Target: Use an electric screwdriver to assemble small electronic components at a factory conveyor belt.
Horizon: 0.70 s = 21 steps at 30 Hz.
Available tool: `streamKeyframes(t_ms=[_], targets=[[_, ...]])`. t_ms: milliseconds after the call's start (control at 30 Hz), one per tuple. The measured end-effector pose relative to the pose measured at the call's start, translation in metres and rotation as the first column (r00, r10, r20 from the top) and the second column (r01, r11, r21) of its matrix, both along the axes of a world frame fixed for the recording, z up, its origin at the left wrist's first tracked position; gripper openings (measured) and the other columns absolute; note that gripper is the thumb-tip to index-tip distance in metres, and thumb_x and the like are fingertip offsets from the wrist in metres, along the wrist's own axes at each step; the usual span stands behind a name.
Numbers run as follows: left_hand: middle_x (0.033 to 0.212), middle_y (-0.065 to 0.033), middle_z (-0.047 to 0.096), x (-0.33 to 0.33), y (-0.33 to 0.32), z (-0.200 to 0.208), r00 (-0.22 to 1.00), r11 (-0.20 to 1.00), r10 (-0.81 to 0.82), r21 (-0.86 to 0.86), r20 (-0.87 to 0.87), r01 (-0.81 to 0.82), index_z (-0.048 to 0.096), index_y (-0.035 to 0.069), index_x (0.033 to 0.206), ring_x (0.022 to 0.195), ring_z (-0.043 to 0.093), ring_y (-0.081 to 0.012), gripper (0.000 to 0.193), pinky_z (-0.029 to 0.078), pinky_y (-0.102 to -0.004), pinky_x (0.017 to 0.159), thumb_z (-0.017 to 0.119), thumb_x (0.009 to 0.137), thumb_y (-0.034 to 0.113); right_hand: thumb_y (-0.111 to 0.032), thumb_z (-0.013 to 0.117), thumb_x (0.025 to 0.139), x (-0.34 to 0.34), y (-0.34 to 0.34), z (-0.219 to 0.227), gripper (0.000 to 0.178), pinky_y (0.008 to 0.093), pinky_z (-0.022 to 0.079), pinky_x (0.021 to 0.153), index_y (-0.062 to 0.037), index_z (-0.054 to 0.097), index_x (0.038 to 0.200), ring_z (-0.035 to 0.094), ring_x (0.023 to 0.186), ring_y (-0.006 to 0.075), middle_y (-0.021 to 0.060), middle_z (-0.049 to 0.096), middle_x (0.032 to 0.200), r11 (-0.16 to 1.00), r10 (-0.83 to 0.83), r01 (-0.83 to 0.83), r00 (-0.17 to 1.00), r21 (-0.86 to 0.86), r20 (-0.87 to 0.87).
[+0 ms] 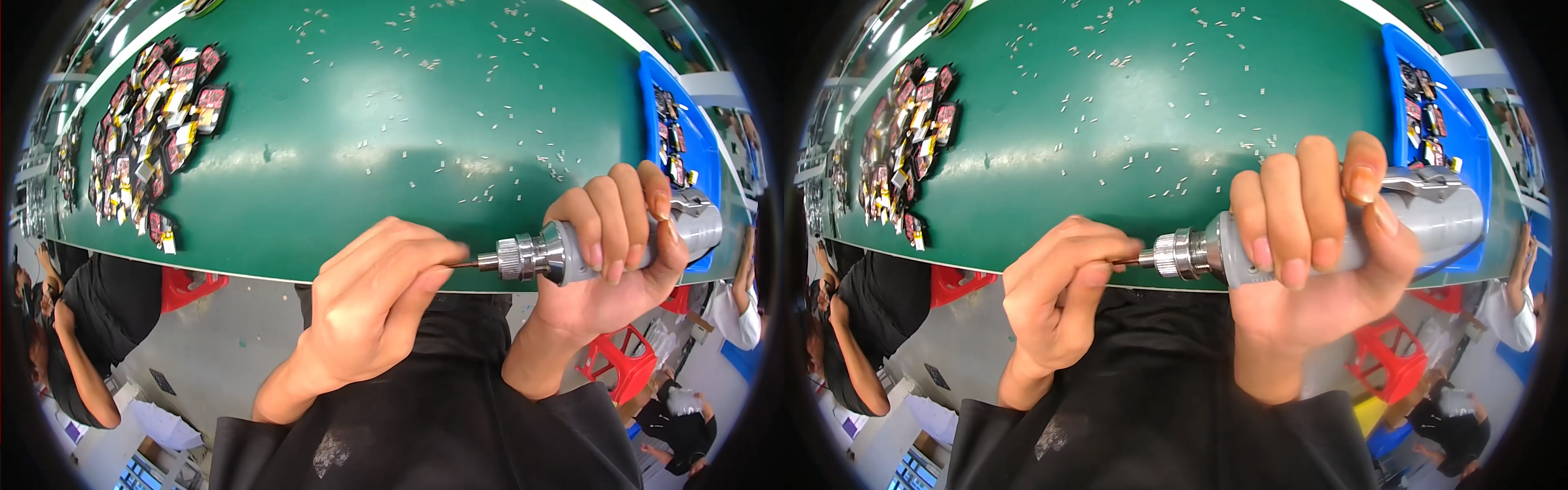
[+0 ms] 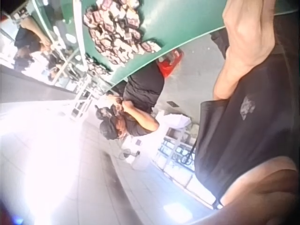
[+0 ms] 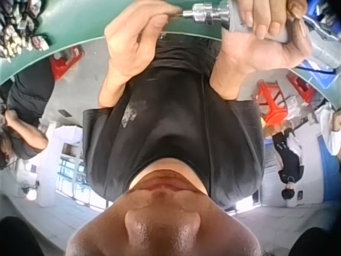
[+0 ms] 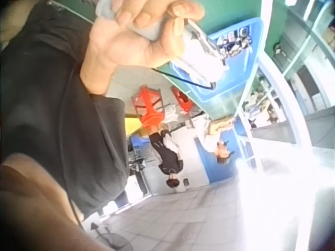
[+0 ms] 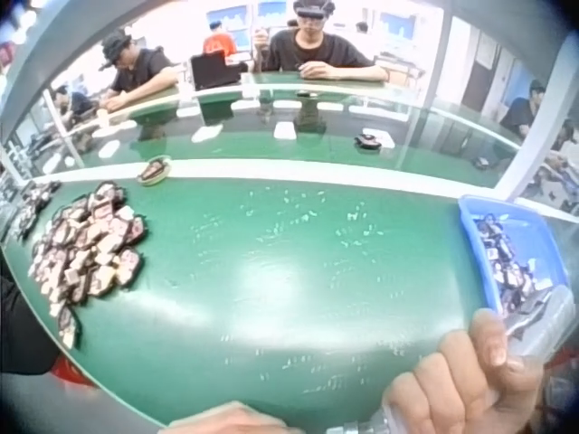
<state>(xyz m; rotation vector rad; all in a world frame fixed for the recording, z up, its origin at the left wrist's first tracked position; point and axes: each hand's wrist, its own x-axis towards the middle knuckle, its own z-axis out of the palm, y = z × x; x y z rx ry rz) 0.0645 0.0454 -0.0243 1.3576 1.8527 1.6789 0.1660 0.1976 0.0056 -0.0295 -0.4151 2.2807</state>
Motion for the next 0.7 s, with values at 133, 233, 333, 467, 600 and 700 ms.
streamKeyframes(t_ms=[133, 233, 333, 467, 600, 700], targets=[[0.085, -0.0166, 0.067, -0.010, 0.010, 0.012, 0.997, 0.997, 0.078, -0.009, -0.014, -0.078, 0.064, -0.012, 0.102, 0.069, 0.057, -0.0183, 0.029, 0.045, -0.0260, 0.057, 0.050, 0.098, 0.014, -0.017, 0.050, 0.088, 0.014, 0.018, -0.006, 0.010, 0.0292, 0.039, 0.055, -0.0069, 0.050, 0.092, 0.042, 0.051, 0.0120, 0.0000, 0.042, 0.062, 0.998, -0.059, 0.059, 0.998, 0.035, -0.009], [0.081, -0.0140, 0.068, -0.022, 0.008, 0.036, 0.984, 0.982, 0.141, -0.112, -0.113, -0.154, 0.066, -0.009, 0.094, 0.063, 0.055, -0.0175, 0.022, 0.044, -0.0270, 0.056, 0.053, 0.094, 0.008, -0.018, 0.051, 0.087, 0.023, 0.017, 0.003, 0.011, 0.0293, 0.038, 0.054, -0.0074, 0.048, 0.089, 0.041, 0.051, 0.0119, -0.0002, 0.040, 0.060, 0.990, -0.139, 0.137, 0.987, 0.029, 0.076], [0.069, -0.0113, 0.064, -0.054, 0.017, 0.042, 0.949, 0.994, 0.080, -0.050, -0.305, -0.100, 0.064, -0.005, 0.079, 0.056, 0.053, -0.0173, 0.015, 0.041, -0.0279, 0.053, 0.058, 0.089, 0.003, -0.013, 0.052, 0.086, 0.024, 0.015, -0.010, 0.009, 0.0292, 0.038, 0.055, -0.0069, 0.045, 0.086, 0.040, 0.050, 0.0108, 0.0000, 0.039, 0.060, 0.985, -0.167, 0.170, 0.979, -0.014, 0.116], [0.059, -0.0113, 0.054, -0.070, 0.051, 0.074, 0.898, 0.965, 0.006, -0.233, -0.439, -0.120, 0.055, -0.002, 0.066, 0.053, 0.051, -0.0235, 0.018, 0.041, -0.0320, 0.052, 0.063, 0.082, -0.003, -0.014, 0.051, 0.085, 0.037, 0.013, -0.013, 0.009, 0.0295, 0.038, 0.054, -0.0067, 0.046, 0.084, 0.040, 0.050, 0.0116, 0.0005, 0.039, 0.059, 0.976, -0.187, 0.203, 0.966, -0.078, 0.176], [0.075, -0.0131, 0.060, -0.103, 0.141, 0.060, 0.889, 0.979, -0.026, -0.190, -0.457, -0.069, 0.057, -0.002, 0.097, 0.066, 0.059, -0.0260, 0.013, 0.046, -0.0327, 0.060, 0.057, 0.084, -0.002, -0.015, 0.052, 0.083, 0.044, 0.013, -0.015, 0.009, 0.0302, 0.038, 0.055, -0.0071, 0.047, 0.084, 0.040, 0.050, 0.0132, 0.0013, 0.039, 0.059, 0.966, -0.180, 0.213, 0.961, -0.147, 0.210], [0.086, -0.0169, 0.063, -0.129, 0.201, 0.045, 0.847, 0.942, -0.027, -0.298, -0.531, -0.157, 0.049, -0.001, 0.117, 0.080, 0.063, -0.0330, 0.032, 0.049, -0.0410, 0.069, 0.055, 0.085, 0.003, -0.016, 0.052, 0.083, 0.042, 0.010, -0.015, 0.009, 0.0309, 0.038, 0.055, -0.0076, 0.047, 0.084, 0.041, 0.051, 0.0139, 0.0019, 0.040, 0.059, 0.982, -0.135, 0.157, 0.973, -0.105, 0.187]])
